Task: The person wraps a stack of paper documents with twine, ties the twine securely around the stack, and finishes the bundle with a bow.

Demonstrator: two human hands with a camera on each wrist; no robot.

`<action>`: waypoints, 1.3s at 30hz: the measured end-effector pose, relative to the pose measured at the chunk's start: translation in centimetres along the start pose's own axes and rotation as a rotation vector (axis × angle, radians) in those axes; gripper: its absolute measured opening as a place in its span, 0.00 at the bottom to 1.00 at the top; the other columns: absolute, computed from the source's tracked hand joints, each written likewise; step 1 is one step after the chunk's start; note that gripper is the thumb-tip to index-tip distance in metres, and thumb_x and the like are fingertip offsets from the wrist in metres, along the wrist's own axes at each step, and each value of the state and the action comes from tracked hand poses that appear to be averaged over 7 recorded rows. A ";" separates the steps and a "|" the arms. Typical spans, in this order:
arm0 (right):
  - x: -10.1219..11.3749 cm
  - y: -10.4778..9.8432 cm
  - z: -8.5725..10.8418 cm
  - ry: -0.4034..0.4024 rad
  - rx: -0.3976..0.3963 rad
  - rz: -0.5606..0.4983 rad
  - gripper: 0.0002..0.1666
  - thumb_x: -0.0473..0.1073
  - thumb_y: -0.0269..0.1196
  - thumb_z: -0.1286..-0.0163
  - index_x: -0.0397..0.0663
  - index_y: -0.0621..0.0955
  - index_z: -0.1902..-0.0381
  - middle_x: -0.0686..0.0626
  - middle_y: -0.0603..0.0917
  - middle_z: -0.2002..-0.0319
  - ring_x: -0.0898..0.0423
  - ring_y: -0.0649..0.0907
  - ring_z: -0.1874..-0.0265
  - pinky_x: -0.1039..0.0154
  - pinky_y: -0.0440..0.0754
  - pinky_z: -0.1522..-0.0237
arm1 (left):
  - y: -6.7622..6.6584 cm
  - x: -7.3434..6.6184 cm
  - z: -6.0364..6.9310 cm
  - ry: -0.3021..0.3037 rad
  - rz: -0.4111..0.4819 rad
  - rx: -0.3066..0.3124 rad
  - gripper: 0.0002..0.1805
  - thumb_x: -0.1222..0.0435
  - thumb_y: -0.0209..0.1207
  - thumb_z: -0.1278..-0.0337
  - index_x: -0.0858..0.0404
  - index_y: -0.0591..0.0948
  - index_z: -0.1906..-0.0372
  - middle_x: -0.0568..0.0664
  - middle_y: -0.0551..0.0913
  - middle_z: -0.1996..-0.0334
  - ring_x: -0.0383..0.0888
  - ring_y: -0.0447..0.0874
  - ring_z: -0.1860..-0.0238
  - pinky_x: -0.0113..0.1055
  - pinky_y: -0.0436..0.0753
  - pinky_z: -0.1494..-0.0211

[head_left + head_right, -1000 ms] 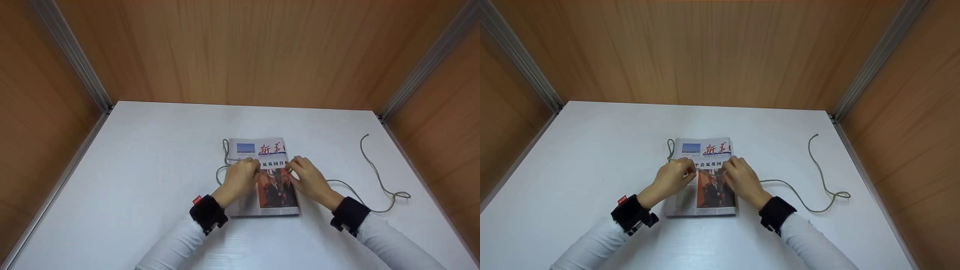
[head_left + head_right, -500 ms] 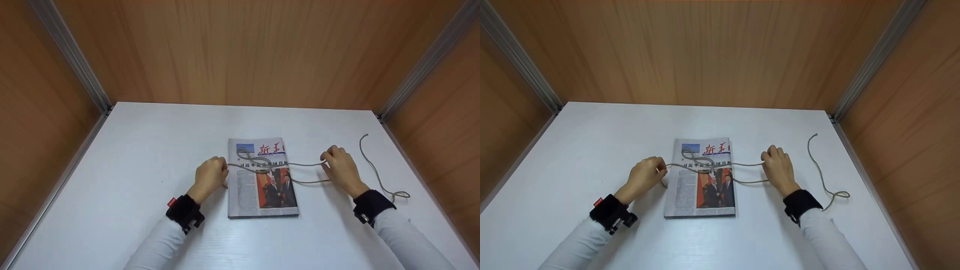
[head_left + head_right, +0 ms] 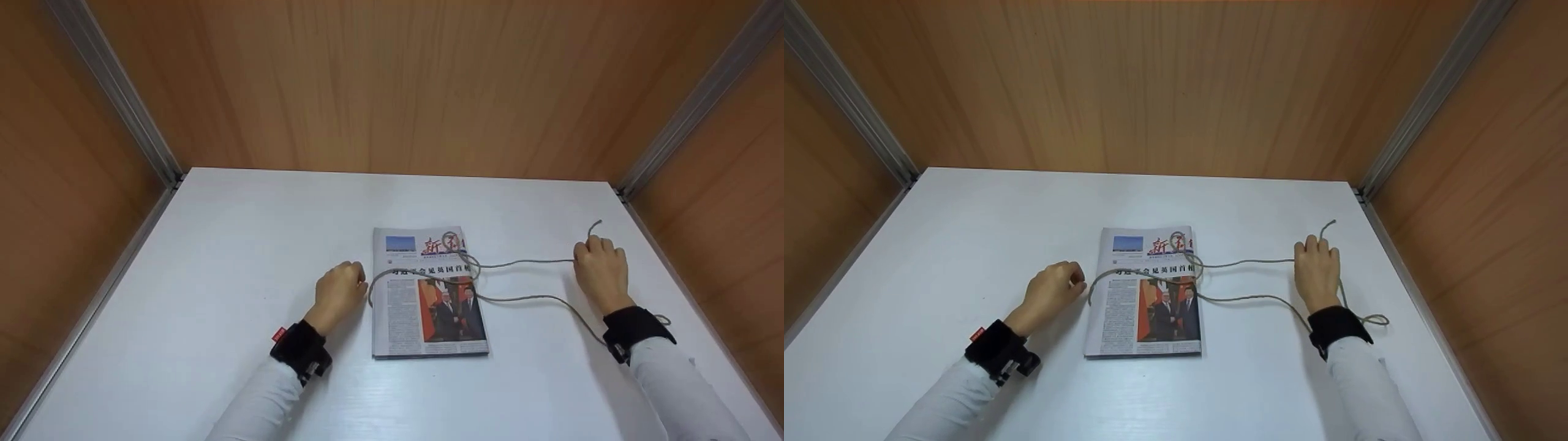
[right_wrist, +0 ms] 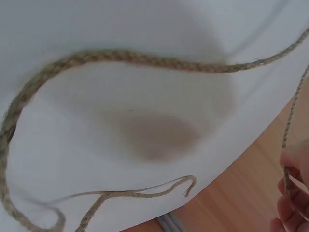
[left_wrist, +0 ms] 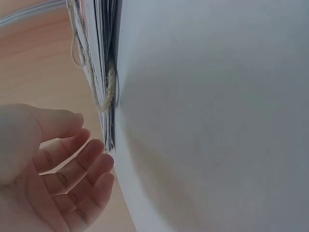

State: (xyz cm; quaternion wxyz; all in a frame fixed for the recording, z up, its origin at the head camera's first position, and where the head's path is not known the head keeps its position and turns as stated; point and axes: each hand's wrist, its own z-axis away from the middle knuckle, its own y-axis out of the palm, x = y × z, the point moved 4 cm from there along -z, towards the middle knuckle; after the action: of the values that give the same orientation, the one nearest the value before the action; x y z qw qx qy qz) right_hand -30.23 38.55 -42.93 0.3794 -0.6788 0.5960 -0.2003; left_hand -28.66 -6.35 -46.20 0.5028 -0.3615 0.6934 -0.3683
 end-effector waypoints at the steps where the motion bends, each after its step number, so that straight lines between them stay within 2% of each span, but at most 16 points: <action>1: -0.3 0.0 0.1 0.020 0.004 0.019 0.04 0.28 0.62 0.48 0.30 0.77 0.74 0.36 0.74 0.74 0.38 0.75 0.73 0.48 0.68 0.78 | 0.0 0.0 0.1 0.003 0.003 0.000 0.03 0.69 0.63 0.55 0.64 0.80 0.75 0.51 0.79 0.77 0.48 0.79 0.74 0.41 0.76 0.74; 5: -1.4 0.0 0.7 0.085 0.052 0.082 0.05 0.28 0.58 0.45 0.26 0.76 0.72 0.34 0.71 0.74 0.37 0.73 0.74 0.47 0.68 0.77 | 0.2 0.1 0.2 -0.001 0.011 0.014 0.03 0.69 0.63 0.55 0.64 0.80 0.75 0.50 0.79 0.77 0.47 0.79 0.74 0.41 0.76 0.74; 8: -1.9 0.2 1.3 0.120 0.091 0.089 0.05 0.28 0.57 0.45 0.25 0.76 0.72 0.33 0.71 0.74 0.36 0.74 0.74 0.45 0.69 0.77 | 0.3 0.2 0.2 -0.013 0.015 0.028 0.02 0.69 0.62 0.55 0.63 0.80 0.75 0.51 0.80 0.76 0.47 0.79 0.74 0.41 0.77 0.73; 17: -2.3 0.8 2.4 0.118 0.199 -0.008 0.10 0.29 0.64 0.50 0.27 0.75 0.70 0.31 0.72 0.72 0.33 0.75 0.74 0.43 0.71 0.79 | 0.2 0.2 0.3 -0.013 0.026 0.031 0.02 0.69 0.62 0.55 0.64 0.81 0.74 0.51 0.81 0.75 0.47 0.80 0.73 0.40 0.78 0.73; 23: -3.4 0.5 2.9 0.170 0.263 -0.026 0.12 0.29 0.64 0.49 0.29 0.74 0.68 0.30 0.73 0.71 0.33 0.76 0.73 0.43 0.73 0.78 | 0.1 0.1 0.5 -0.011 0.031 0.026 0.01 0.70 0.62 0.55 0.64 0.81 0.74 0.50 0.80 0.77 0.44 0.78 0.76 0.37 0.77 0.75; 31: -5.7 0.3 4.9 0.284 0.447 0.003 0.11 0.31 0.55 0.42 0.22 0.71 0.67 0.25 0.71 0.70 0.29 0.75 0.72 0.40 0.73 0.77 | 0.3 0.4 0.7 -0.025 0.022 0.036 0.02 0.69 0.62 0.55 0.62 0.80 0.76 0.49 0.80 0.77 0.45 0.78 0.75 0.38 0.76 0.75; 35: -6.2 0.1 5.9 0.334 0.540 -0.016 0.13 0.32 0.55 0.41 0.20 0.70 0.66 0.25 0.71 0.71 0.28 0.74 0.71 0.40 0.73 0.76 | 0.4 0.6 0.8 -0.032 0.019 0.036 0.03 0.69 0.62 0.55 0.62 0.79 0.77 0.49 0.79 0.78 0.45 0.78 0.75 0.39 0.75 0.75; 39: -6.7 0.1 6.6 0.376 0.579 -0.049 0.14 0.33 0.54 0.41 0.20 0.70 0.68 0.26 0.72 0.75 0.29 0.75 0.75 0.40 0.73 0.78 | 0.4 0.5 0.8 -0.026 0.025 0.026 0.03 0.69 0.62 0.55 0.62 0.79 0.77 0.49 0.79 0.78 0.45 0.77 0.75 0.39 0.75 0.75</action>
State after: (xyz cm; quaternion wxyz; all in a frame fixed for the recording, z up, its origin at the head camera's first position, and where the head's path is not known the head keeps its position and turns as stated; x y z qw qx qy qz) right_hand -26.89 46.79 -45.97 0.4350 -0.5083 0.5575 -0.4915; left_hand -28.10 -6.76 -46.96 0.5207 -0.3511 0.6866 -0.3663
